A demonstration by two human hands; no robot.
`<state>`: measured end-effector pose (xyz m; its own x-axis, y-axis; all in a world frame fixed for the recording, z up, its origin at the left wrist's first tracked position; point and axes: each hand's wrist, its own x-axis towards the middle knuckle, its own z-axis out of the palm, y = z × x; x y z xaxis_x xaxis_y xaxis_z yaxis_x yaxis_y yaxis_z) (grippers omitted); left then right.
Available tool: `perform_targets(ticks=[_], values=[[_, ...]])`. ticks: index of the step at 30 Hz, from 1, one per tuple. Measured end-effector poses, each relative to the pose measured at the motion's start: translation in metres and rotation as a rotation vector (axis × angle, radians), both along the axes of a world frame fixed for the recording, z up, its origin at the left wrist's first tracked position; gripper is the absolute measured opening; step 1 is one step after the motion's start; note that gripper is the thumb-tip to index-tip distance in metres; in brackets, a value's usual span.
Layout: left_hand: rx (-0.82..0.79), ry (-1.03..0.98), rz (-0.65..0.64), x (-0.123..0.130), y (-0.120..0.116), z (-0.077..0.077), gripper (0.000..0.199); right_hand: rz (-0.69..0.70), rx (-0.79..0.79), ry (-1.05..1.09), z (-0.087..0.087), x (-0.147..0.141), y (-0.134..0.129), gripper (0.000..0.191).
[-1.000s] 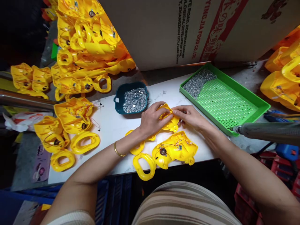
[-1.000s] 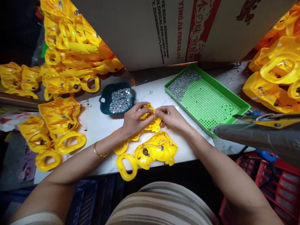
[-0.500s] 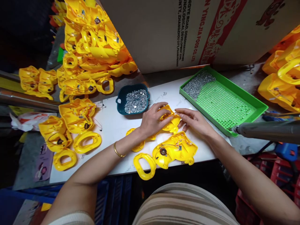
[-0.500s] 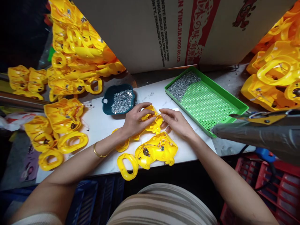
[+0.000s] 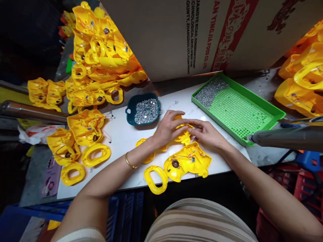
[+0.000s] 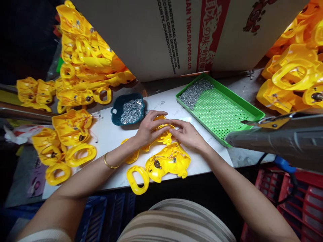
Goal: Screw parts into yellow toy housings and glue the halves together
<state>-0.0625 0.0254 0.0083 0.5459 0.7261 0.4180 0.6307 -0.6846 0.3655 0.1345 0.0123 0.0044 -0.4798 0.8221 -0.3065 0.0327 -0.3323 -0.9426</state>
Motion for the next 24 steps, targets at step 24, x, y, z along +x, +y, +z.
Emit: perform_targets(ticks=[24], values=[[-0.265, -0.094, 0.035, -0.0069, 0.0039, 0.0058, 0.031, -0.066, -0.066, -0.009, -0.0041, -0.0006, 0.0048, 0.049]])
